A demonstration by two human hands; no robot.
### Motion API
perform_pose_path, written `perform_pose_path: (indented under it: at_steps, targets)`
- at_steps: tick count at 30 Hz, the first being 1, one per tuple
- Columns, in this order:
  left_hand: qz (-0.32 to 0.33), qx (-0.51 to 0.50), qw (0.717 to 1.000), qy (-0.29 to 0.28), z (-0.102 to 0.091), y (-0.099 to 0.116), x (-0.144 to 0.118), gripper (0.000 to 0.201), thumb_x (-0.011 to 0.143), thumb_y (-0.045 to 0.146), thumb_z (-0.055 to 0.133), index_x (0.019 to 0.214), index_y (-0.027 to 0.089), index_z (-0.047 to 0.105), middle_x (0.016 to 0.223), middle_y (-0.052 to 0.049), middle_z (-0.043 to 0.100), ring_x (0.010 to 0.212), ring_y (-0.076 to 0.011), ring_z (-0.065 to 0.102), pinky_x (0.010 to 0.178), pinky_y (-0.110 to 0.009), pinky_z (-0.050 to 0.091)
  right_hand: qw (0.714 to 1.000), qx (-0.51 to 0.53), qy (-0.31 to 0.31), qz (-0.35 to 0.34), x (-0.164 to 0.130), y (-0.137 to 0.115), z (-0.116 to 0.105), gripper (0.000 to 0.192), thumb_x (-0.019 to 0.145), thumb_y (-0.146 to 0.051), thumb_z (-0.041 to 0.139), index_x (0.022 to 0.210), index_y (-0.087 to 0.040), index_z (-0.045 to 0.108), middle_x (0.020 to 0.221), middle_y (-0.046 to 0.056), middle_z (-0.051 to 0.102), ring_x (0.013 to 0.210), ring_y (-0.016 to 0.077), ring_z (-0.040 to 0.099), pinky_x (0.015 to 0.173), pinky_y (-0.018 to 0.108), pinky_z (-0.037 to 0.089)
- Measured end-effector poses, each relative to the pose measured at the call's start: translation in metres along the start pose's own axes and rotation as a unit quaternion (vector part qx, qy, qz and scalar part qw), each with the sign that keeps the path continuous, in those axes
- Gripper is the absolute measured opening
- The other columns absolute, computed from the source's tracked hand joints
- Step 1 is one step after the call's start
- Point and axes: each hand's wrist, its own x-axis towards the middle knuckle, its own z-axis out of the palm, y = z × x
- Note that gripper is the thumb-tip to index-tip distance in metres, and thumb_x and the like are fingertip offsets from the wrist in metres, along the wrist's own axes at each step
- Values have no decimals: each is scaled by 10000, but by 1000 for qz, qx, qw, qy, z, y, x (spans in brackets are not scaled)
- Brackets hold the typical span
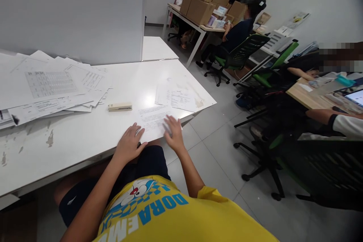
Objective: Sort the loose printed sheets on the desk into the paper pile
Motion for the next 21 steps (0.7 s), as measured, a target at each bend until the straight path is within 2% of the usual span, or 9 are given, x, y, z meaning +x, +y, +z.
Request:
perform_pose_path:
  at_steps: [2,3,5,7,10,12,15,17,21]
  targets:
    - [13,-17,1000,-14,-3,-2,-2,477,931,461,512,1314,189,598,1358,-157,602,1405,-349,450,1137,-542,431,975,79,121,171,0,20,-8,423,883,-300,427,1259,-192,589,1328,165,622,1288,306,561,1099,567,430]
    - [20,-26,999,-22,-4,-3,-2,458,930,451,516,1300,197,607,1364,-148,601,1397,-339,462,1135,-531,440,948,135,145,251,0,29,-12,384,888,-347,441,1203,-186,593,1236,169,658,1182,298,627,1013,530,511]
    - [29,-39,998,-33,-8,-4,-4,422,930,430,516,1271,206,623,1386,-133,593,1384,-318,480,1135,-506,451,890,251,122,360,-3,44,-20,364,853,-429,539,1131,-198,579,1115,139,690,1013,270,694,853,447,595]
    - [29,-45,998,-36,-10,-4,-5,400,933,418,513,1252,208,632,1399,-127,586,1376,-305,491,1138,-493,452,855,330,73,395,-8,50,-26,407,780,-474,667,1089,-223,577,1084,106,700,945,249,709,763,389,612]
    - [27,-56,997,-35,-8,-2,-4,378,933,406,515,1239,216,630,1402,-122,582,1376,-305,490,1145,-495,443,837,400,10,375,-15,41,-33,454,735,-507,742,1072,-232,611,1051,89,722,918,256,710,751,399,611]
    - [-4,-81,997,-17,-5,0,0,422,928,409,529,1303,222,581,1446,-125,539,1414,-316,444,1160,-512,418,840,427,-9,335,-15,29,-34,470,728,-503,757,1088,-227,634,1043,78,734,933,264,705,806,427,603]
    - [-135,-173,974,58,1,-1,13,706,905,456,581,1515,224,313,1514,-167,447,1400,-333,452,1118,-529,442,885,390,57,249,-3,11,-36,419,743,-479,755,1065,-232,651,1052,53,730,987,246,679,895,414,576]
    - [-199,-263,935,127,1,-4,26,826,905,490,586,1563,236,156,1430,-179,510,1265,-301,567,1037,-493,500,905,365,105,189,14,2,-36,369,777,-492,722,1032,-235,649,1029,48,722,994,232,666,908,387,563]
    - [-159,-339,886,274,-14,-12,50,675,923,533,561,1482,245,318,1148,-101,614,1075,-226,623,987,-410,509,899,390,160,116,55,-7,-31,400,798,-512,680,1089,-245,615,1067,59,703,1042,230,649,922,364,551]
